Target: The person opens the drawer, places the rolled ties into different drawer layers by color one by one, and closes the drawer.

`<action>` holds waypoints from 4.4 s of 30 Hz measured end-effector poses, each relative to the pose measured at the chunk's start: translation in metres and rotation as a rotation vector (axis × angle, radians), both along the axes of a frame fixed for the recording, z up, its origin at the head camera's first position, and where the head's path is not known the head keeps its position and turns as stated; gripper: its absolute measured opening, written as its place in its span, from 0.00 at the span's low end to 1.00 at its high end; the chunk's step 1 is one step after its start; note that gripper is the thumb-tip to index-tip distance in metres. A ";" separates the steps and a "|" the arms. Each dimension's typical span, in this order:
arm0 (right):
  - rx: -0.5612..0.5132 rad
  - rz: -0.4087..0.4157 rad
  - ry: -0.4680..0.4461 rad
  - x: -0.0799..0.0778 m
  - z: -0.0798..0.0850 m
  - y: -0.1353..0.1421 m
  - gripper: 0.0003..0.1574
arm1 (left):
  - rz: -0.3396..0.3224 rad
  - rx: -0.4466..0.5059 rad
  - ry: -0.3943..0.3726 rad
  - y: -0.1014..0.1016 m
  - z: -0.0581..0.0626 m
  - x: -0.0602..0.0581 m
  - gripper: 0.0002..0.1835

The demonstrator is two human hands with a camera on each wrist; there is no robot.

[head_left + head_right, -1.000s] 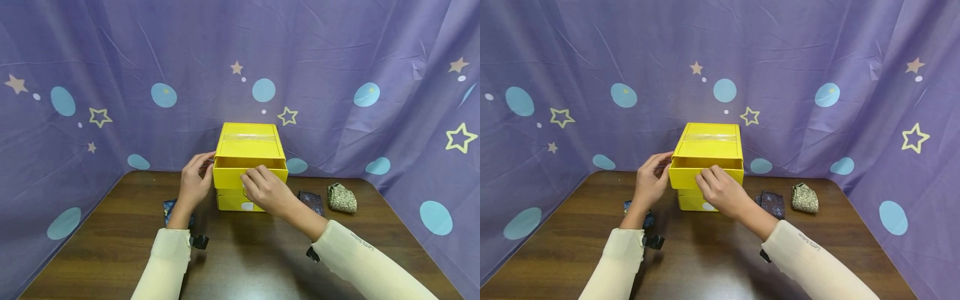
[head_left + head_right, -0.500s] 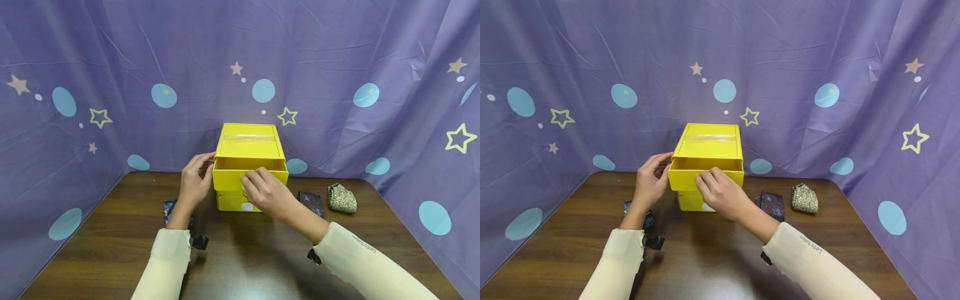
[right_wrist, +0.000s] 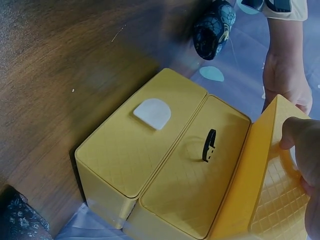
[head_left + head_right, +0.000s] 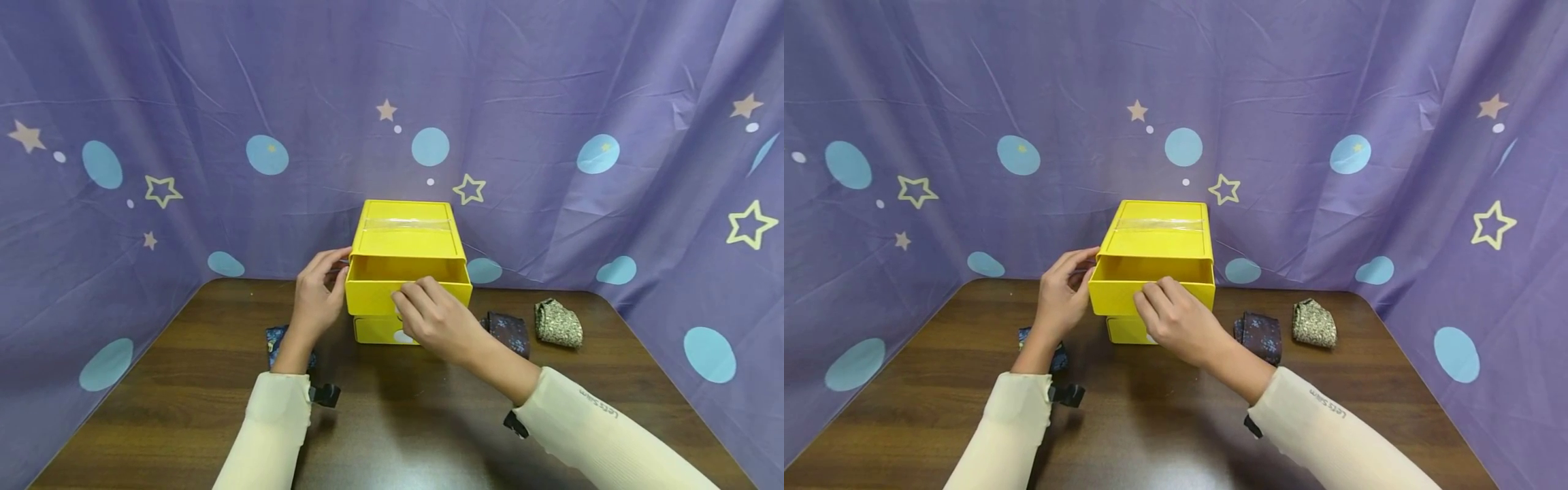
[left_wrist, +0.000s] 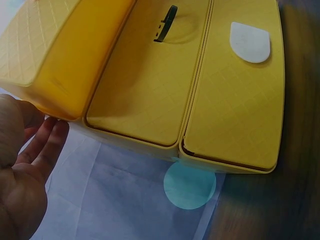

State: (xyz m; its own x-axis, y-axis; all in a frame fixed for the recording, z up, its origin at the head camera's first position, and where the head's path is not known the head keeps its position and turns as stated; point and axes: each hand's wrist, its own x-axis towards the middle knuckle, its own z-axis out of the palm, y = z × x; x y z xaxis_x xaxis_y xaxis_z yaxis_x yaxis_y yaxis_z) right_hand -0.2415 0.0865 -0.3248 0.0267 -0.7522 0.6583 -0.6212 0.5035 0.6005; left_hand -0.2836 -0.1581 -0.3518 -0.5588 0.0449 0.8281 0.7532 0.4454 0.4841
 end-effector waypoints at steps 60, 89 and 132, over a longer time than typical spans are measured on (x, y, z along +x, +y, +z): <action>0.035 0.006 -0.005 0.035 -0.003 0.003 0.17 | 0.004 -0.023 0.013 -0.002 -0.004 -0.002 0.19; 0.046 0.004 -0.026 0.051 -0.003 0.003 0.17 | -0.014 -0.023 0.026 -0.002 -0.003 -0.001 0.18; 0.046 0.111 0.079 0.067 -0.001 0.001 0.15 | 0.005 -0.018 0.034 -0.001 -0.001 -0.003 0.18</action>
